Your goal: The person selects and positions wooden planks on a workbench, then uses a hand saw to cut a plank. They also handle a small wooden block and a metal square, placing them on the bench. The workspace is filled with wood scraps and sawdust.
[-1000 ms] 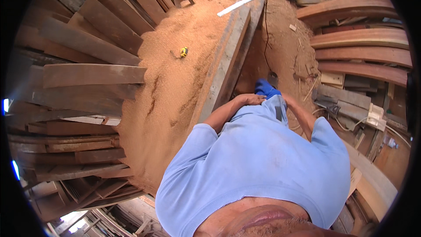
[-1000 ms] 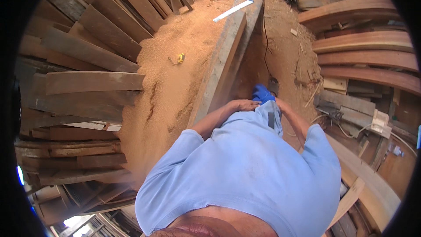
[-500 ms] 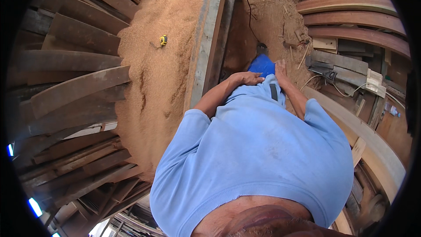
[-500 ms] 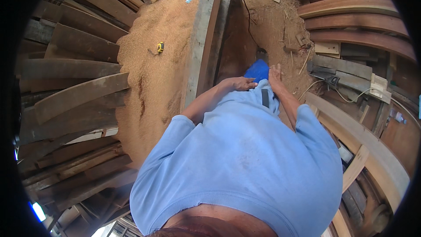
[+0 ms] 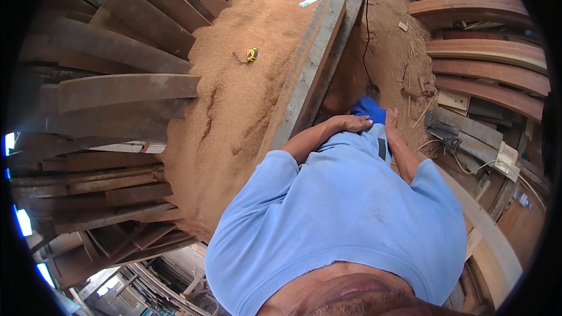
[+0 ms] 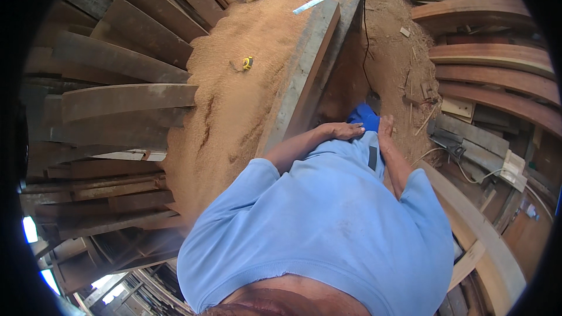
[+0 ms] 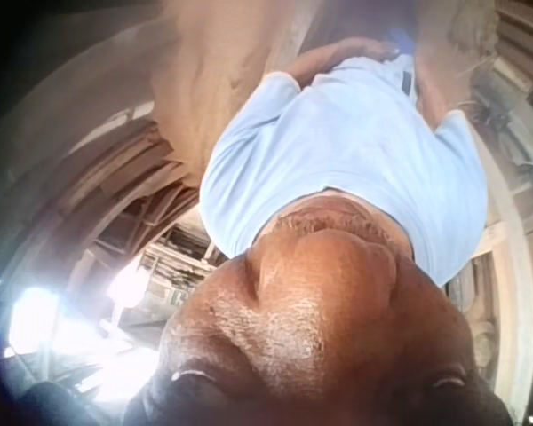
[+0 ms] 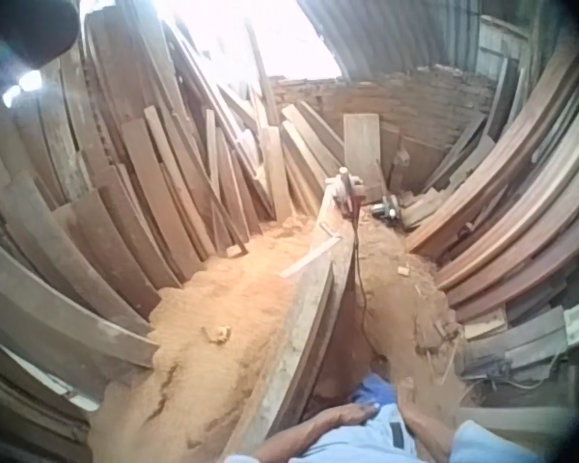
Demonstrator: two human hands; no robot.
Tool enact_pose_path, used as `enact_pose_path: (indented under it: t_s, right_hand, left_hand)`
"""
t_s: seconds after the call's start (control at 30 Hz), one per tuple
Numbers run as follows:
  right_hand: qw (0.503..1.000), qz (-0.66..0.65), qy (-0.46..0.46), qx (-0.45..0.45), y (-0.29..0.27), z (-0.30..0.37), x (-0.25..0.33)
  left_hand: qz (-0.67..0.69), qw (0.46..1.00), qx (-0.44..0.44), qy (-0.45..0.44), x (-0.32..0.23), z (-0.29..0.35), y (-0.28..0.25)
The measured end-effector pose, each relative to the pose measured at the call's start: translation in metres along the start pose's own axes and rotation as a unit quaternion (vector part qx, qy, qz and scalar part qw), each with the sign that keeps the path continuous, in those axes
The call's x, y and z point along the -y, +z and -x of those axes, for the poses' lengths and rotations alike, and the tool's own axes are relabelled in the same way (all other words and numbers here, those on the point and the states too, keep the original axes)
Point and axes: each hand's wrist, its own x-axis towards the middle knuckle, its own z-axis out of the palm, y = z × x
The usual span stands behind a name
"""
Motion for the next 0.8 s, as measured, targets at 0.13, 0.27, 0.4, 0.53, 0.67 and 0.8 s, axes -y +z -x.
enact_pose_path:
  t_s: [0.13,0.27,0.4,0.53,0.67,0.8]
  right_hand:
    - [0.999,0.016,0.040,-0.029,-0.002,0.005,0.014]
    - [0.990,0.049,0.117,-0.062,0.007,-0.009,0.016]
    - [0.983,0.028,0.164,-0.083,0.025,-0.015,0.010]
    - [0.982,-0.090,0.149,-0.077,0.033,-0.023,0.001]
    - [0.925,-0.359,0.106,-0.058,0.040,-0.030,-0.019]
    - [0.861,-0.497,0.105,0.004,0.030,-0.020,-0.018]
  left_hand:
    - [0.044,0.996,-0.072,-0.002,-0.003,0.008,-0.004]
    - [0.042,0.992,-0.119,0.009,0.006,0.006,0.004]
    - [0.034,0.993,-0.110,0.030,-0.008,0.015,0.001]
    - [0.014,0.991,-0.134,0.026,-0.004,0.014,0.002]
    - [0.006,0.990,-0.140,0.033,-0.006,0.012,0.002]
    - [0.013,0.998,-0.056,0.026,-0.012,0.012,0.006]
